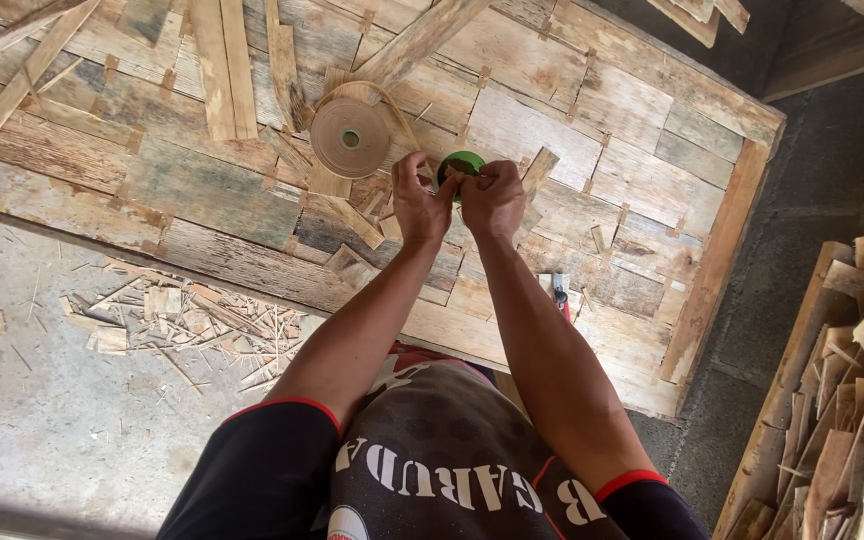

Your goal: The person is cutting small wood veneer strips with a utility knife and applying gummed tape to join them onto a wooden panel.

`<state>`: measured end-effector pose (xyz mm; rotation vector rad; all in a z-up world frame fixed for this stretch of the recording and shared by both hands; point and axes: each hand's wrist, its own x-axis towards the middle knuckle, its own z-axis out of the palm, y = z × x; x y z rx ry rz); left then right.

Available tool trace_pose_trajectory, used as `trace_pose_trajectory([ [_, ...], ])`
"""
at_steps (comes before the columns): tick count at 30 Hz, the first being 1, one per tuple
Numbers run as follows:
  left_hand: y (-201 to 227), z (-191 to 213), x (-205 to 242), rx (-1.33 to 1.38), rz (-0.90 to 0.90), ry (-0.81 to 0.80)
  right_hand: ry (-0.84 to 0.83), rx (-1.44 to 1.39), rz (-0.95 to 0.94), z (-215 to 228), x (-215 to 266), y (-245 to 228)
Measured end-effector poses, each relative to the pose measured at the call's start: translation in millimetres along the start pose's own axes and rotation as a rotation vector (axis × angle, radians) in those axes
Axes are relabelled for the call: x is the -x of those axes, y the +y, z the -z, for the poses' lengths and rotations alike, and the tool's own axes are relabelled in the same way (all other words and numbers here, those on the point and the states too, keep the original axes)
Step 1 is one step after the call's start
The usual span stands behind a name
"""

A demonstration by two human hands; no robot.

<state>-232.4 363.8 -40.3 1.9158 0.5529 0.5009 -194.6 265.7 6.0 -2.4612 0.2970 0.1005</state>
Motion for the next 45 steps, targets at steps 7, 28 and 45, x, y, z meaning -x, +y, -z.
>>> trace_pose_trajectory([
  [7,6.1,-11.1,-0.5,0.131,0.424,-0.030,0.026,0.025,0.068,-2.7,3.5,4.9],
  [28,1.8,12.0,-5.7,-0.023,-0.206,0.066,-0.014,-0.477,0.193,23.4,9.6,22.7],
  [45,14.4,19.7,-12.2,-0.092,-0.257,-0.145,0.106,-0.012,0.374,14.2,25.7,24.4],
])
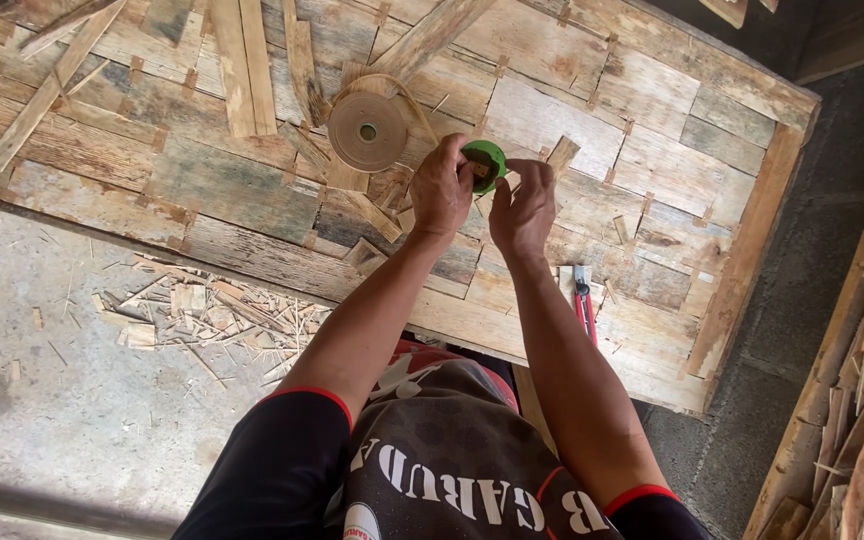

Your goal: The person is cutting small wood veneer strips with a utility knife and applying gummed tape to join them onto a wooden panel.

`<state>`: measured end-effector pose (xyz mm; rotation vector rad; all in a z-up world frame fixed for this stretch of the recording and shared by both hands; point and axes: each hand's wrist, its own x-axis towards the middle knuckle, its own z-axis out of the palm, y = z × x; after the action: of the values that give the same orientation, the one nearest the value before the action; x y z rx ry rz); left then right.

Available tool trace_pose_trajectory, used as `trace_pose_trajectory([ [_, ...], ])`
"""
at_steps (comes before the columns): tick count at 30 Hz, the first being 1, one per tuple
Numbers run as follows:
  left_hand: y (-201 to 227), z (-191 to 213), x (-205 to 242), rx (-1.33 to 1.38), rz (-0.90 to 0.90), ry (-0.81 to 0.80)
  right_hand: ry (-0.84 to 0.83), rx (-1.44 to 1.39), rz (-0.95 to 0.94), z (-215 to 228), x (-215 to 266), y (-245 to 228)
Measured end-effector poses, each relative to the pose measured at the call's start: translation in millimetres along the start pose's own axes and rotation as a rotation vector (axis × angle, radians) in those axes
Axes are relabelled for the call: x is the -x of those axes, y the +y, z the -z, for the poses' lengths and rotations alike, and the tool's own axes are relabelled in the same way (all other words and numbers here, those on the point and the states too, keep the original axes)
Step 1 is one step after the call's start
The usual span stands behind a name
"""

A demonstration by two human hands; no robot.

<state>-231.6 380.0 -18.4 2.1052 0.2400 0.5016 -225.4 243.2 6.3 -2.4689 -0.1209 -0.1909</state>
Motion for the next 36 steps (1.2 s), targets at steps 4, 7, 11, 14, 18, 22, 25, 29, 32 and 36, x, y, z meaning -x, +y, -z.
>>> trace_pose_trajectory([
  [4,-4.0,-5.9,2.4,-0.089,-0.069,0.020,0.042,0.205,0.133,-0.3,19.5,-1.0],
  [7,-9.8,-11.3,5.4,-0.067,-0.140,0.072,-0.050,0.373,0.125,2.2,27.3,-12.6],
  [11,-12.6,-14.4,7.1,-0.064,-0.115,0.070,-0.173,0.462,0.156,0.8,28.5,-17.5],
  [14,-12.2,-15.0,7.1,-0.075,-0.113,0.071,-0.239,0.474,0.159,3.8,27.4,-24.7],
  [18,1.6,-4.0,7.9,-0.067,-0.166,0.099,-0.289,0.498,0.128,3.7,28.4,-26.6],
  [22,-5.5,-13.2,7.5,-0.014,-0.096,0.087,-0.281,0.463,0.106,2.3,26.6,-25.1],
  [25,-2.1,-8.8,11.5,0.066,0.068,0.020,-0.273,0.416,0.103,-0.3,26.5,-15.8],
  [29,14.8,0.4,23.6,0.243,0.103,0.103,-0.095,0.200,0.111,19.7,23.5,-13.9],
  [32,38.9,3.3,38.4,0.416,0.114,0.074,-0.064,-0.143,-0.001,34.7,19.4,-4.6],
  [36,58.6,-20.1,61.1,0.619,0.359,0.019,-0.188,-0.892,-0.311,34.9,25.2,39.9],
])
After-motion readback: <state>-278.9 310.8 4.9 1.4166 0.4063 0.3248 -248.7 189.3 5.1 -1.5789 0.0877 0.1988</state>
